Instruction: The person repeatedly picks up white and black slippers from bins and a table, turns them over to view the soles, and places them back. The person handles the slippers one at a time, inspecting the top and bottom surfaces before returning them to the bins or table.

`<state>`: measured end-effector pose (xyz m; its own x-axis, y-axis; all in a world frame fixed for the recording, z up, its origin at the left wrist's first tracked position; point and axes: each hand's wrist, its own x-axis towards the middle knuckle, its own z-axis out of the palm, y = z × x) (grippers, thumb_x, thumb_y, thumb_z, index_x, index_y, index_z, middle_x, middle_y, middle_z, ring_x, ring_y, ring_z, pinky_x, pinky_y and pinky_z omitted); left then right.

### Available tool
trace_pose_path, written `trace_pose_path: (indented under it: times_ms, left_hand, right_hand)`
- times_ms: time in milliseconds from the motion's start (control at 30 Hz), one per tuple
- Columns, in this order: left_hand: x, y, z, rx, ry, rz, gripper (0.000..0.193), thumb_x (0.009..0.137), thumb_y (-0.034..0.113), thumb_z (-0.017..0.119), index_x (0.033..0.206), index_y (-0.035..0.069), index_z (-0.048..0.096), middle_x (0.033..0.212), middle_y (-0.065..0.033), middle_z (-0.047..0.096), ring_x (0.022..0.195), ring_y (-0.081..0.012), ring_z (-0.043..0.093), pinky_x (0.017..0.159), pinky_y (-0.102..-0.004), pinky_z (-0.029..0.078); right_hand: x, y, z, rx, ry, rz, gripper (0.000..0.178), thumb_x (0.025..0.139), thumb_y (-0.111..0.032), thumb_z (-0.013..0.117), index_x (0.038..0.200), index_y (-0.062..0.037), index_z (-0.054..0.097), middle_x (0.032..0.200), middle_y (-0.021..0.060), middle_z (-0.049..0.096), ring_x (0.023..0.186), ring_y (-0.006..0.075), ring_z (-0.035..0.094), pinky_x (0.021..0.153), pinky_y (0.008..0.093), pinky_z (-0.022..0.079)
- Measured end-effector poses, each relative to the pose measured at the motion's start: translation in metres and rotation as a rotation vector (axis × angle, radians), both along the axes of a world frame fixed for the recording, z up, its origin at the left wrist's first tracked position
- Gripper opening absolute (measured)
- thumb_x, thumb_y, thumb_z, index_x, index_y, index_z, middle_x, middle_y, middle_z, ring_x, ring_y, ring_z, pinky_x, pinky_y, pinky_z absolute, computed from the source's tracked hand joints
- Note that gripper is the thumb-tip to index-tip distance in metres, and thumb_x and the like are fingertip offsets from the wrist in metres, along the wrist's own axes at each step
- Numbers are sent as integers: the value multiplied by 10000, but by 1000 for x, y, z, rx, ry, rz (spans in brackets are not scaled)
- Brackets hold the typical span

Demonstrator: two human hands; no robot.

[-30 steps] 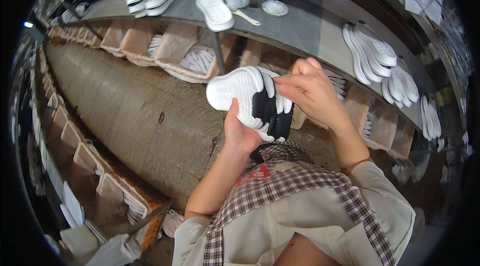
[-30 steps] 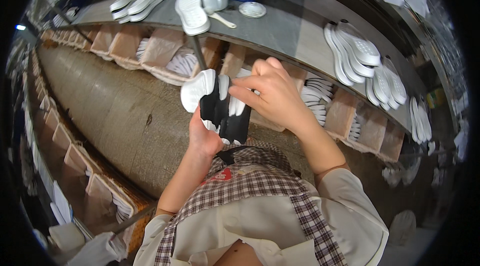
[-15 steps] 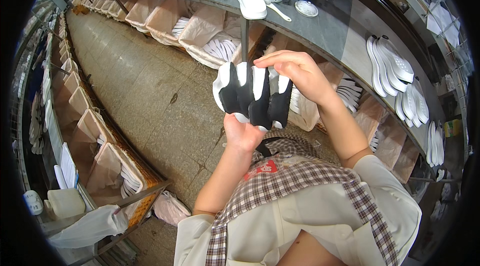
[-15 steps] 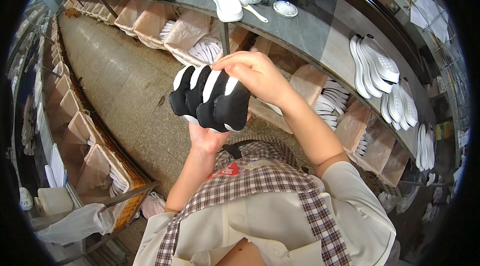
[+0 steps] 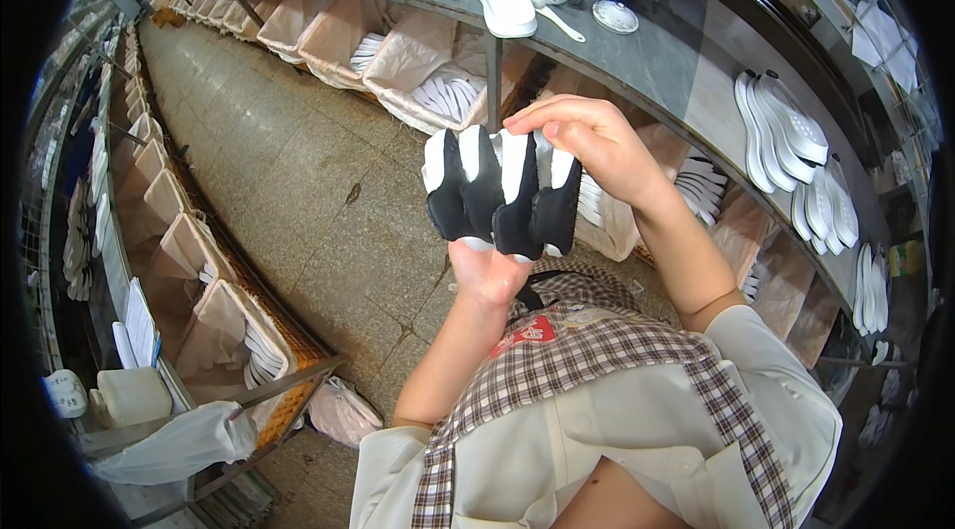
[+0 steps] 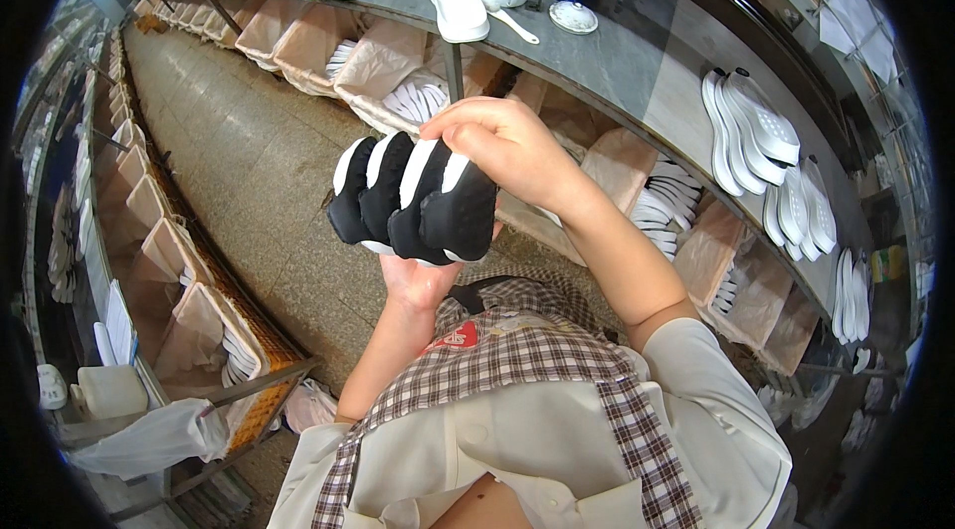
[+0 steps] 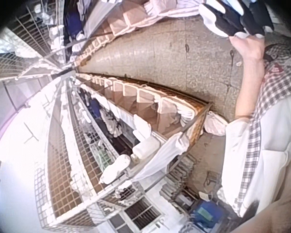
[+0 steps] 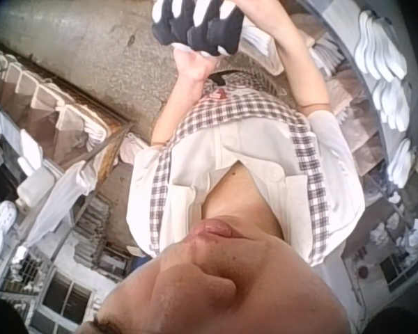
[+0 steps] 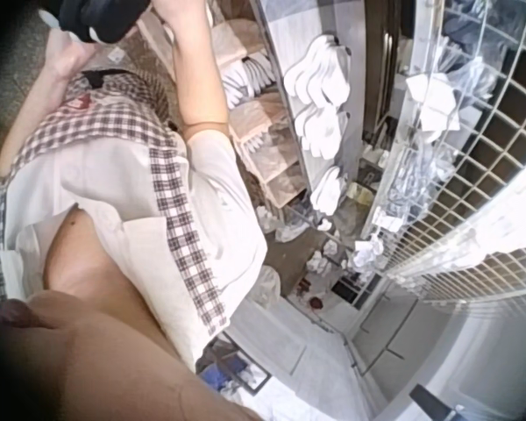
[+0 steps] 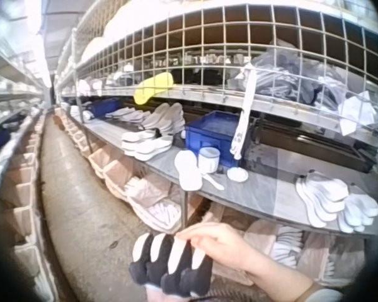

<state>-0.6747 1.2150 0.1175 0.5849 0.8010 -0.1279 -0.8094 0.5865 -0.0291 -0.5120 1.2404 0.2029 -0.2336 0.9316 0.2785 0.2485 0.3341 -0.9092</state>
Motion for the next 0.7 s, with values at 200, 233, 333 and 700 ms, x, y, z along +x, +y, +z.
trace_pose_path:
  times_ms: [200, 233, 333, 700]
  left_hand:
    - [-7, 7, -12, 25, 113, 76, 542, 980, 418, 319, 1371, 45, 358, 1357, -139, 452, 1246, -311, 440, 1070, -467, 324]
    - [-10, 12, -16, 149, 123, 119, 563, 980, 426, 323, 1380, 29, 336, 1371, -151, 434, 1253, -314, 430, 1074, -474, 315]
    - [-20, 25, -24, 323, -194, 125, 581, 974, 415, 367, 1386, 7, 318, 1385, -167, 416, 1262, -314, 421, 1078, -485, 305]
    - [-31, 60, -53, 173, 351, 249, 458, 949, 238, 430, 1299, -57, 418, 1213, -199, 562, 1076, -287, 593, 874, -432, 527]
  right_hand:
    - [-14, -16, -13, 245, -43, -81, 664, 902, -373, 492, 1390, 23, 276, 1426, 205, 256, 1354, 310, 195, 1109, 407, 141]
    - [-20, -19, -18, 219, 47, -150, 745, 908, -418, 481, 1414, 36, 176, 1448, 223, 198, 1372, 311, 148, 1116, 411, 116]
    - [-28, -30, -28, -183, 514, -69, 863, 920, -487, 454, 1450, 40, 23, 1489, 247, 104, 1396, 315, 103, 1122, 391, 104]
    - [-31, -48, -28, -145, 483, 40, 859, 829, -364, 514, 1465, 9, 74, 1501, 212, 138, 1398, 281, 132, 1124, 371, 102]
